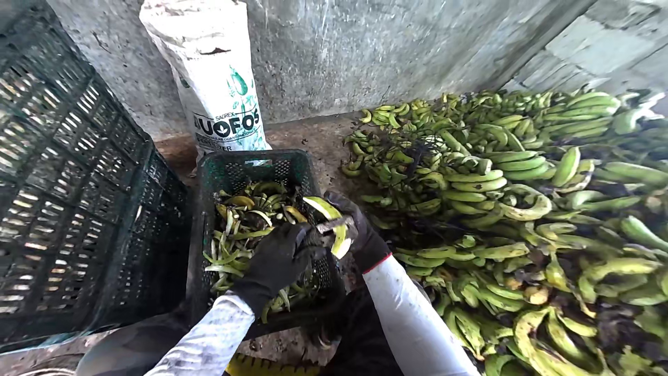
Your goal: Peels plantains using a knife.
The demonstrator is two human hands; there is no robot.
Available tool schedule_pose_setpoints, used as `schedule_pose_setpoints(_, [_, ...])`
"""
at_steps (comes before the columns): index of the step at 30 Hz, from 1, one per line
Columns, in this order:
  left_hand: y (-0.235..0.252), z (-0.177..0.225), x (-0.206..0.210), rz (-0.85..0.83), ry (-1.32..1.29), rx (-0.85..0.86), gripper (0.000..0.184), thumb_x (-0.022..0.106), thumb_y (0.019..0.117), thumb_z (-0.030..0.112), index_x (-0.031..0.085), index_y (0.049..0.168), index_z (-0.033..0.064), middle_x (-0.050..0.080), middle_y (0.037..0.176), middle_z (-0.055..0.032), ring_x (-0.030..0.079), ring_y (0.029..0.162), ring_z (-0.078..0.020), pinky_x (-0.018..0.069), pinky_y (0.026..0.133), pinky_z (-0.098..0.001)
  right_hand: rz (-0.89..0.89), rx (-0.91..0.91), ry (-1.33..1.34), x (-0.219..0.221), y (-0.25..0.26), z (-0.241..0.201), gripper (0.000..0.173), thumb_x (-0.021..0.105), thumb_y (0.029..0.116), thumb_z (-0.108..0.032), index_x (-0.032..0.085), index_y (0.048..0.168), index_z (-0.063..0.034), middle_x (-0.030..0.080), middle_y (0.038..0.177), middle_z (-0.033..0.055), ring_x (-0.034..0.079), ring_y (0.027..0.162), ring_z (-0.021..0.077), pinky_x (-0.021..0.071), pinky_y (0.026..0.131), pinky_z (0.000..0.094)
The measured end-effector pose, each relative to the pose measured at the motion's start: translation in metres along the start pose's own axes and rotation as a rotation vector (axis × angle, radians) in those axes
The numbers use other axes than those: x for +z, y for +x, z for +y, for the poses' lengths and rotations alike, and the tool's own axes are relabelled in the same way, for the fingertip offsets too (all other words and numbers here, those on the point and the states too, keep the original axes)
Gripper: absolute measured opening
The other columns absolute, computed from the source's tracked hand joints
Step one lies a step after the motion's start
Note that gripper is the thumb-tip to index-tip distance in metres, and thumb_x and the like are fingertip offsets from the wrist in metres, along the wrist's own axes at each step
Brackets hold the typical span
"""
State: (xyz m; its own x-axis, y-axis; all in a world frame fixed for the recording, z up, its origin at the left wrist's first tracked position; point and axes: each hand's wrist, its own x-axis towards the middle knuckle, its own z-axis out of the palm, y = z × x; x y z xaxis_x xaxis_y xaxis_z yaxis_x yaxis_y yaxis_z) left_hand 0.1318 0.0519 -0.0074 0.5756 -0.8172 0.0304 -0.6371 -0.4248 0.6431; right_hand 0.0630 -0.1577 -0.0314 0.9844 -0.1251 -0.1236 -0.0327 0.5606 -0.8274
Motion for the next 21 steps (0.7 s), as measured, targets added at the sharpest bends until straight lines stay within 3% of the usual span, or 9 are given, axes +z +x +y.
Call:
schedule_pose_setpoints(3, [0.013,-0.016,-0.01,0.048,-0.121,-0.248,0.055,0.055,0.1022,0.049,0.057,0.142,0.0118,0.065,0.127,-0.0173,0.065,0.115,-0.0343,0.0501,0.1,-0.0583,-0.059,-0.044,0.01,0.012,0.004,0.003,0.035,0.041,0.1068,-0.032,0.067,0.108,-0.0091,0.068,0.084,0.0053,0.066,0.071,0.011,0.059,0.065,0.0268])
schedule_pose_setpoints(6, [0.019,-0.048,-0.017,0.164,-0.324,-0.445,0.048,0.049,0.1043,0.054,0.057,0.135,0.0177,0.07,0.103,-0.0125,0.069,0.091,-0.0296,0.0567,0.08,-0.0583,0.052,-0.07,0.044,0.023,-0.002,-0.004,0.037,0.036,0.106,-0.031,0.067,0.11,-0.0104,0.07,0.085,0.0056,0.067,0.07,0.0112,0.0597,0.064,0.0276])
schedule_pose_setpoints(9, [0.016,-0.064,-0.024,0.282,-0.643,-0.435,0.046,0.055,0.1038,0.049,0.057,0.134,0.0136,0.066,0.099,-0.0076,0.064,0.083,-0.0175,0.056,0.072,-0.0401,0.042,-0.032,0.157,0.014,0.003,-0.006,0.048,0.031,0.1063,-0.042,0.066,0.114,-0.0108,0.067,0.078,0.0077,0.061,0.056,0.0123,0.0555,0.051,0.0271])
schedule_pose_setpoints(11, [0.012,-0.066,-0.03,0.308,-0.776,-0.39,0.046,0.058,0.1023,0.049,0.056,0.134,0.0154,0.067,0.108,-0.0037,0.064,0.091,-0.0124,0.056,0.078,-0.0342,0.031,-0.041,0.192,0.012,0.002,-0.007,0.041,0.033,0.1044,-0.035,0.066,0.109,-0.0132,0.067,0.08,0.0068,0.063,0.059,0.0126,0.0566,0.054,0.0279])
schedule_pose_setpoints(12, [0.01,-0.065,-0.033,0.308,-0.799,-0.373,0.048,0.058,0.1014,0.052,0.055,0.135,0.017,0.067,0.111,-0.0028,0.065,0.095,-0.0121,0.0565,0.08,-0.0342,0.001,-0.063,0.185,0.01,0.001,-0.008,0.039,0.035,0.1045,-0.033,0.067,0.113,-0.0138,0.069,0.084,0.0065,0.065,0.065,0.0127,0.0586,0.058,0.0288])
schedule_pose_setpoints(16, [0.001,-0.055,-0.037,0.323,-0.567,-0.261,0.044,0.057,0.1012,0.052,0.059,0.129,0.0169,0.067,0.095,-0.002,0.065,0.079,-0.0128,0.0568,0.07,-0.0359,-0.042,-0.102,0.152,0.007,0.002,-0.006,0.029,0.045,0.1033,-0.034,0.062,0.119,-0.017,0.071,0.091,0.0064,0.07,0.076,0.0146,0.0616,0.067,0.0332])
schedule_pose_setpoints(18, [-0.005,-0.043,-0.04,0.227,-0.315,-0.156,0.05,0.058,0.1001,0.051,0.059,0.133,0.0124,0.069,0.104,-0.0047,0.067,0.09,-0.0151,0.0573,0.082,-0.0405,-0.04,-0.099,0.143,0.01,0.001,-0.007,0.027,0.046,0.103,-0.034,0.062,0.119,-0.0187,0.071,0.09,0.0046,0.07,0.076,0.0135,0.0615,0.068,0.0317])
schedule_pose_setpoints(20, [-0.014,-0.037,-0.032,0.139,-0.055,0.027,0.064,0.056,0.0981,0.057,0.06,0.139,0.008,0.068,0.125,-0.0159,0.065,0.116,-0.0317,0.0512,0.1,-0.0555,-0.036,-0.079,0.168,0.014,0.0,-0.006,0.031,0.044,0.1056,-0.039,0.064,0.113,-0.0172,0.071,0.089,0.0048,0.07,0.076,0.0137,0.0616,0.067,0.0316])
schedule_pose_setpoints(21, [-0.017,-0.035,-0.022,0.159,0.045,0.144,0.066,0.056,0.0972,0.06,0.062,0.137,0.0079,0.068,0.126,-0.0187,0.065,0.118,-0.0374,0.0511,0.1,-0.0588,-0.031,-0.062,0.179,0.015,0.0,-0.005,0.033,0.042,0.1063,-0.041,0.063,0.111,-0.0167,0.071,0.088,0.0048,0.07,0.075,0.014,0.0614,0.065,0.032])
